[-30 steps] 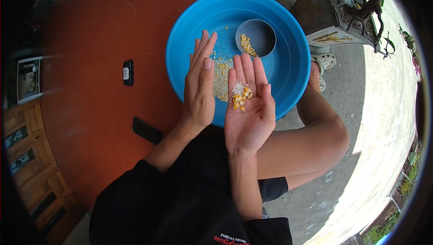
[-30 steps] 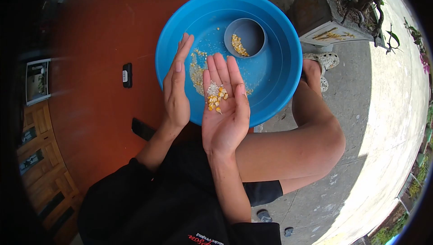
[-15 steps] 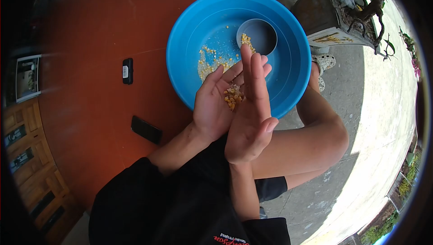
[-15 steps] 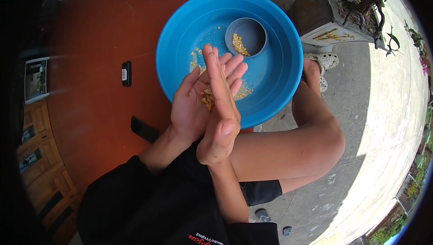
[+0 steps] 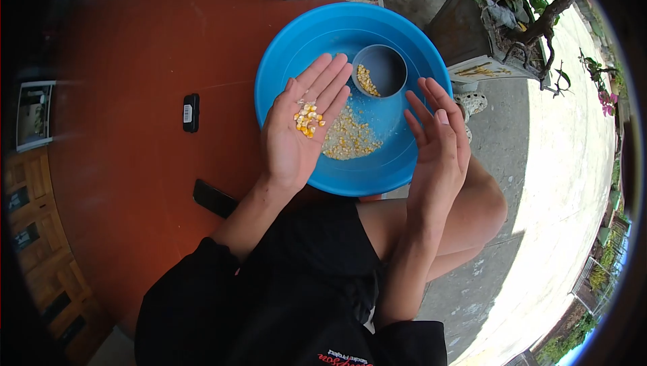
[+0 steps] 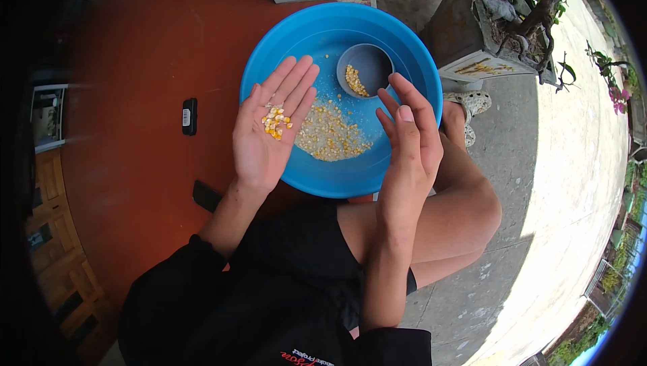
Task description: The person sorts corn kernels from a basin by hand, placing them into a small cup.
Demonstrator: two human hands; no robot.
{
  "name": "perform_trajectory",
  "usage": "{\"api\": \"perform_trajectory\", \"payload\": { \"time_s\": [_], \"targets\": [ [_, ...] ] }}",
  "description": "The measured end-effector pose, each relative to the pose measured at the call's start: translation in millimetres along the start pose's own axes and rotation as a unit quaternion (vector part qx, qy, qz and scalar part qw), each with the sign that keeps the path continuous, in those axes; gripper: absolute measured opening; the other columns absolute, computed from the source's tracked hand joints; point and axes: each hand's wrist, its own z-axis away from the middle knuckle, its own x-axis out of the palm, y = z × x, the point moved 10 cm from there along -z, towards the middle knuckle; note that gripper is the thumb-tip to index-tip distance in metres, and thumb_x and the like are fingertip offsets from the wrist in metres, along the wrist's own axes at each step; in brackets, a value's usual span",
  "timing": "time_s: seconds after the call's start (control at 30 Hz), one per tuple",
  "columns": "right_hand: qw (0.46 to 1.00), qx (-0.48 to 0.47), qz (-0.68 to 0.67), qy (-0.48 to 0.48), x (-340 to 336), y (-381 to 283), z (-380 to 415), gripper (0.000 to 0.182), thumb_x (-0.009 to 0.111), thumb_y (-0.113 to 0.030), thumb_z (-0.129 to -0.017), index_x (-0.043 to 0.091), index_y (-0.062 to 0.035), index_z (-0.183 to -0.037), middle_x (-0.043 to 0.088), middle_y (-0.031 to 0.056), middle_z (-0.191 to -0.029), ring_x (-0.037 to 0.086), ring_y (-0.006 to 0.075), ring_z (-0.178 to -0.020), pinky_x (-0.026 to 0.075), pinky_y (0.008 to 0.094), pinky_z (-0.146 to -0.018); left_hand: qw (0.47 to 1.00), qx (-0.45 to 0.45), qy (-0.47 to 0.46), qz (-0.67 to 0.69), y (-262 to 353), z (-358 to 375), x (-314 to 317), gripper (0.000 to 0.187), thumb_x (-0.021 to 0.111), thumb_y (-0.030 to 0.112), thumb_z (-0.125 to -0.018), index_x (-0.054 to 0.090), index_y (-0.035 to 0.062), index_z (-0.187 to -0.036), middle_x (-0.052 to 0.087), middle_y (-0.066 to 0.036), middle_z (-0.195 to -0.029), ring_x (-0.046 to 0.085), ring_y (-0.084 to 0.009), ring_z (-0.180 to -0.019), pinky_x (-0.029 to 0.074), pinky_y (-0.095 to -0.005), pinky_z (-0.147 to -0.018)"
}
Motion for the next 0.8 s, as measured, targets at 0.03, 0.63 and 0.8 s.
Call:
{"api": "perform_trajectory", "payload": {
  "time_s": [0.03, 0.63, 0.8],
  "targets": [
    [0.998, 0.033, -0.049, -0.015, 4, 9, 3, 0.048, 0.049, -0.026, -0.115, 0.058, 0.0043, -0.151, 0.061, 0.0219, -0.153, 0.063, 0.0324, -0.139, 0.049, 0.0428, -0.117, 0.995, 0.020, 0.090, 0.033, 9, 0, -1, 0.059, 0.030, 0.038, -0.120, 0.051, -0.0037, -0.155, 0.060, -0.022, -0.154, 0.058, -0.0312, -0.144, 0.046, -0.0416, -0.123],
    [0.911, 0.226, -0.334, -0.082, 34, 42, 42, 0.048, 0.036, -0.026, -0.119, 0.060, 0.0090, -0.141, 0.068, 0.0243, -0.138, 0.070, 0.0294, -0.127, 0.057, 0.0405, -0.107, 0.978, 0.172, -0.057, -0.101, 58, 8, 83, 0.055, 0.033, 0.036, -0.119, 0.032, 0.0160, -0.068, 0.027, 0.003, -0.059, 0.021, -0.0100, -0.053, 0.021, -0.0305, -0.053],
    [0.842, 0.276, -0.458, -0.078, 65, 43, 52, 0.053, 0.033, -0.027, -0.120, 0.053, 0.0138, -0.147, 0.063, 0.0305, -0.145, 0.063, 0.0340, -0.139, 0.052, 0.0440, -0.118, 0.961, 0.219, -0.050, -0.164, 55, 6, 86, 0.054, 0.033, 0.037, -0.120, 0.032, 0.0158, -0.070, 0.030, 0.002, -0.062, 0.024, -0.0114, -0.056, 0.024, -0.0301, -0.056]
  ]
}}
